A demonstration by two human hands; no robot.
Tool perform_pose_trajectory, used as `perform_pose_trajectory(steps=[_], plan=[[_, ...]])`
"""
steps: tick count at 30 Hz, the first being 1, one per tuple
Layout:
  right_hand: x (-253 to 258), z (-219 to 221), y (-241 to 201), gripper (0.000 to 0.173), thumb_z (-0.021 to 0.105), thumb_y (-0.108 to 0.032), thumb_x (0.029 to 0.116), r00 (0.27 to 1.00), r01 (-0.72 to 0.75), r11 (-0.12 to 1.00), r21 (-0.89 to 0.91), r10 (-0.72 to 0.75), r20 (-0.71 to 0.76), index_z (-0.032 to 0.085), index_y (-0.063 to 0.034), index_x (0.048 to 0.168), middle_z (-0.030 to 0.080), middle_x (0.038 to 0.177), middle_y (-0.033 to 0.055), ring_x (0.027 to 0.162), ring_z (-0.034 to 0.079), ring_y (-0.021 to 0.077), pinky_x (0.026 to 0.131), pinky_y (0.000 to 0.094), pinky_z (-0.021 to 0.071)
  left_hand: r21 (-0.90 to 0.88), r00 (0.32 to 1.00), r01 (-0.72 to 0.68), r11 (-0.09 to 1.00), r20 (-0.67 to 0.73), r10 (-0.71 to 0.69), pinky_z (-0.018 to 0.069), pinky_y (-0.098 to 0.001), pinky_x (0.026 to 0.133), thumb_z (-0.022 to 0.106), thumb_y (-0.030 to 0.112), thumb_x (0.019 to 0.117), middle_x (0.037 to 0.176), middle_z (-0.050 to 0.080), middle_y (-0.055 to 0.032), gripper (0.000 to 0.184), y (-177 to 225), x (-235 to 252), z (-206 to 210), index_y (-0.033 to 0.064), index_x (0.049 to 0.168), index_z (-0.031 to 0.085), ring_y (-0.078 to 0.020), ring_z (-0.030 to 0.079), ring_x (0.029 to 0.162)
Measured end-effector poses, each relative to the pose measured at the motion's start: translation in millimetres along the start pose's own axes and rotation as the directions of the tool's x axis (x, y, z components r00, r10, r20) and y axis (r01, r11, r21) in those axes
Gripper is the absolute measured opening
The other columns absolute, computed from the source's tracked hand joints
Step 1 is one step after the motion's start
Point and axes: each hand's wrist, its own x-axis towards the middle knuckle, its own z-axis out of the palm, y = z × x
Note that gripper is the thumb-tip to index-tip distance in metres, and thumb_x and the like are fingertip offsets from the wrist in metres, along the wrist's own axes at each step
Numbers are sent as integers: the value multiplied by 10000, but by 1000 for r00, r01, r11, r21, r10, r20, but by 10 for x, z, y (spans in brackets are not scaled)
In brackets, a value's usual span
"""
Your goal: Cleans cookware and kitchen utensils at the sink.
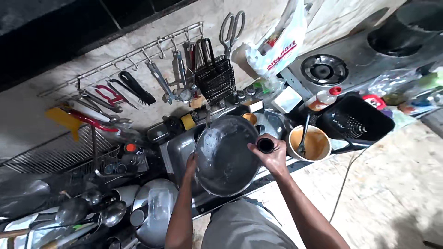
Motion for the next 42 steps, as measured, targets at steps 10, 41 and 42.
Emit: perform_pose_trajectory(steps=[10,41,42], plan=[[130,518,-631,258,774,-341,834,953,264,891,-369,-183,240,766,-93,904,759,814,21,735,712,70,667,286,598,-127,964,-247,961,-128,231,382,-427,1177,376,114,1100,1439,518,-325,430,-333,340,839,-143,1435,456,-357,506,1368],[915,737,-277,285,856,-307,843,916,-289,954,-77,299,268,680,-83,860,595,621,35,465,502,141,455,331,458,-543,934,357,760,239,-267,562,-461,909,630,169,949,1280,668,-121,549,-202,-226,-475,160,1483,503,-241,663,1109],[875,713,-196,258,848,-267,850,915,-321,947,-13,314,253,676,-76,871,590,613,25,463,498,124,454,310,455,-532,930,367,763,216,-296,562,-467,905,636,147,943,1282,667,-130,564,-168,-239,-575,160,1489,497,-251,665,1106]])
